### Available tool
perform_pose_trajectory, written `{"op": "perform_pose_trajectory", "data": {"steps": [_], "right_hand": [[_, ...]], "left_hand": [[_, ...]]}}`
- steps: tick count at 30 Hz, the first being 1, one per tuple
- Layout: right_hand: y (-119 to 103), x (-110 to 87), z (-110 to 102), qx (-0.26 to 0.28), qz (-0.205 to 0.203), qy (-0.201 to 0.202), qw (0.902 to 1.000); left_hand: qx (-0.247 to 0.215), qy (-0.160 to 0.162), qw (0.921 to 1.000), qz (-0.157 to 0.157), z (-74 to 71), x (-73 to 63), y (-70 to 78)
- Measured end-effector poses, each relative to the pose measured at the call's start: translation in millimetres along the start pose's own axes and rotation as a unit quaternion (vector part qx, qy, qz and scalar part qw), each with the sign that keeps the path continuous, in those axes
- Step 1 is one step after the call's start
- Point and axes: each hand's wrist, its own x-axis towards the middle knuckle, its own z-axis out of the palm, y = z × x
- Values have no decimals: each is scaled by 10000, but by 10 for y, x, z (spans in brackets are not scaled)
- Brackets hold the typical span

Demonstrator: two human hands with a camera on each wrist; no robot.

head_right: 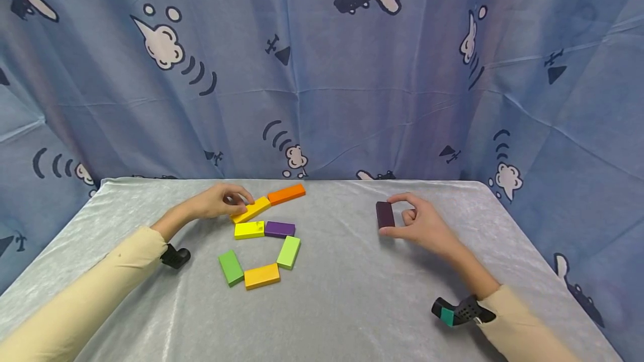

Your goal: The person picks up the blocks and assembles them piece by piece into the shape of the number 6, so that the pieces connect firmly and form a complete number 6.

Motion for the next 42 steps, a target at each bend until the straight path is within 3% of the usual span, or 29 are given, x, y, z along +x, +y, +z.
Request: {"op": "perform_pose_trajectory", "data": {"steps": [11, 23, 32, 42], "right_hand": [[-176, 67, 359, 808, -389, -376, 9953], [-355, 98, 660, 742, -708, -348, 9941], [-468, 102, 834, 866, -842, -573, 9910], [-608, 116, 1022, 1283, -487, -895, 9865]], "left_hand": [[-23, -8, 9999, -134, 5, 9, -6], [100, 21, 9997, -228, 21, 13, 6], [124, 36, 9997, -228, 15, 8, 1], [68, 21, 9998, -187, 8, 14, 4]]}}
